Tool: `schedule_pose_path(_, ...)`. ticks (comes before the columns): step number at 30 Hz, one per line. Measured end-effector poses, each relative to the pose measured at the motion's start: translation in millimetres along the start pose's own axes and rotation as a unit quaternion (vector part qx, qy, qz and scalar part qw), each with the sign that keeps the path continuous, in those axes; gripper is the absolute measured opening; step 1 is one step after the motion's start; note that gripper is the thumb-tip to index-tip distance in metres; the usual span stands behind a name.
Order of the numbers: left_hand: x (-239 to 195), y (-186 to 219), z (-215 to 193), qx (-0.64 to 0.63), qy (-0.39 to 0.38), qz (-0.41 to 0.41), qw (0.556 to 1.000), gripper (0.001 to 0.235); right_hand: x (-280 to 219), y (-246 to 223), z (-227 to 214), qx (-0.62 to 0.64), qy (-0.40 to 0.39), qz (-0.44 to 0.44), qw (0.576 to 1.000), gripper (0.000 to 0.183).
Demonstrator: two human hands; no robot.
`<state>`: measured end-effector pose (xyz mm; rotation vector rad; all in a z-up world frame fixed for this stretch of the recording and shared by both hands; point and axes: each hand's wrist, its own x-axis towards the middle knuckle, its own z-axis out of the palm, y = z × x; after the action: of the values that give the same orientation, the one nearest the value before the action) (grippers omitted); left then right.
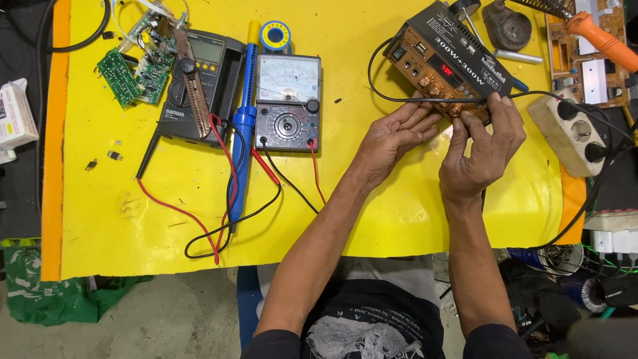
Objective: The person handles a black power amplifier on a yellow workbench, rotating it to show different sides. They then plug a power cord into the device and a wall outlet, after which the amplifier's red LED display lights up. The person adjusts the knobs on the front panel while the device is powered on.
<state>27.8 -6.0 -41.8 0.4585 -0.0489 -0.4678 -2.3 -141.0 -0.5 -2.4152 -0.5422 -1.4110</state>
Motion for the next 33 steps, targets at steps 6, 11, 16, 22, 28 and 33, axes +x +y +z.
schedule_pose_path(6,0,-1,0,-0.006,-0.003,0.003,1.0,0.075,-5,3,-2,0.011,-0.011,0.017,1.0,0.019)
schedule_pose_path(11,1,-4,-2,0.002,-0.008,0.005,1.0,0.074,-6,8,-2,0.02,-0.007,0.005,1.0,0.011)
schedule_pose_path(16,0,-2,0,0.001,-0.009,0.001,1.0,0.075,-3,9,0,0.015,0.004,0.011,1.0,0.017)
schedule_pose_path(22,-2,2,4,-0.004,-0.007,-0.006,1.0,0.078,-1,11,-1,0.019,0.005,-0.002,1.0,0.017)
schedule_pose_path(28,-2,2,3,0.004,-0.017,-0.006,1.0,0.08,-1,6,-2,0.036,-0.006,0.003,0.999,0.01)
schedule_pose_path(33,-3,3,5,-0.001,-0.013,-0.012,1.0,0.081,-1,2,-3,0.022,-0.017,0.011,1.0,0.013)
